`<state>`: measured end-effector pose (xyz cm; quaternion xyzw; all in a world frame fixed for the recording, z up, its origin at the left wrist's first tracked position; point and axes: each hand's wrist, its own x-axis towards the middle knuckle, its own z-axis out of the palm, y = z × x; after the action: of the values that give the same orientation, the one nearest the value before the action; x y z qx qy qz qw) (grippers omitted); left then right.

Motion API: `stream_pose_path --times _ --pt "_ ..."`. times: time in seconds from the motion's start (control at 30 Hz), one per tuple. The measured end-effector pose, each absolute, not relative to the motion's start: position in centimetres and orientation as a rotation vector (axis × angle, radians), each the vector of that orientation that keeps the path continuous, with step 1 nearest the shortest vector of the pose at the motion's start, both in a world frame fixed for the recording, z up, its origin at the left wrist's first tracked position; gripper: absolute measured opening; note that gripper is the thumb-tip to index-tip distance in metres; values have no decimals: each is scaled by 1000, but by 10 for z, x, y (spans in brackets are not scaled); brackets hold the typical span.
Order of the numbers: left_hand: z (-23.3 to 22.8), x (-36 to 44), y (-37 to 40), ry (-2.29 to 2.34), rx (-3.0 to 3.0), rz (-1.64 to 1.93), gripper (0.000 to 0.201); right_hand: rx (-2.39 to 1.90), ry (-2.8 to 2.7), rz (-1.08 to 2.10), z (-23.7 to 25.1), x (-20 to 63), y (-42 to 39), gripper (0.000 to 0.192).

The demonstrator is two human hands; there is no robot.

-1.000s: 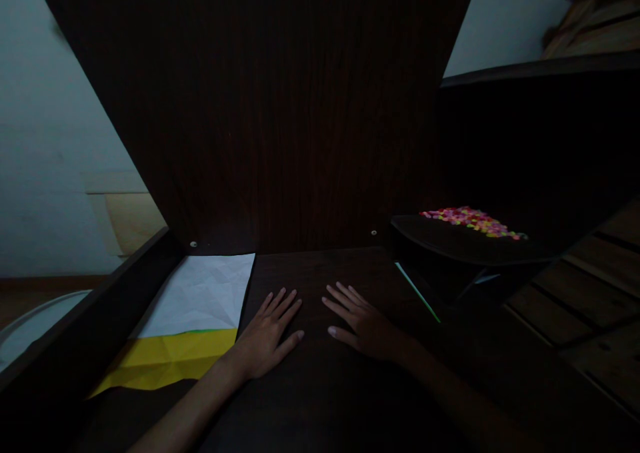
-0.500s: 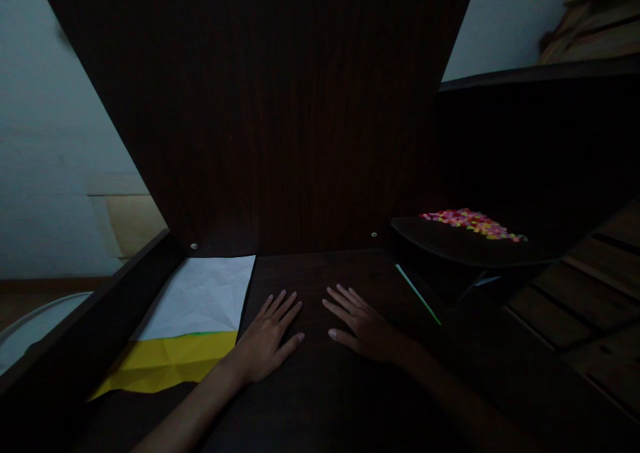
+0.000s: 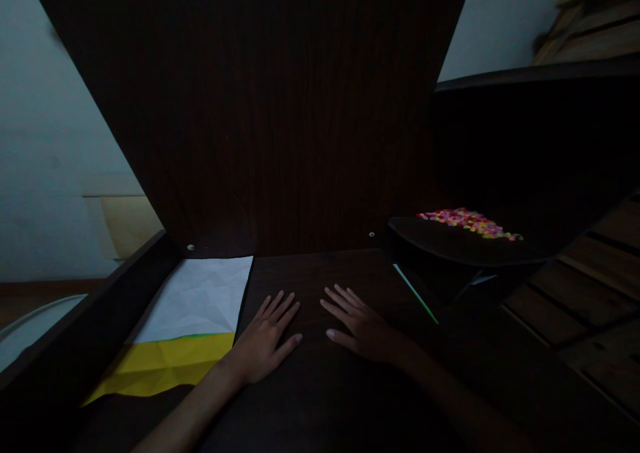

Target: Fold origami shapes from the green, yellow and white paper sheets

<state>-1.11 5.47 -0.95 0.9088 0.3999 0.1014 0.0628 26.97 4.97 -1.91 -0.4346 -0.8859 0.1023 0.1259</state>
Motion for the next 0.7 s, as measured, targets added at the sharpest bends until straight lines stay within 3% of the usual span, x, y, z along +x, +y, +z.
stream_pose_path --times 0.7 --pt "-12 -12 54 1212 2749 315 60 -1258 -2573 354 -17 270 50 64"
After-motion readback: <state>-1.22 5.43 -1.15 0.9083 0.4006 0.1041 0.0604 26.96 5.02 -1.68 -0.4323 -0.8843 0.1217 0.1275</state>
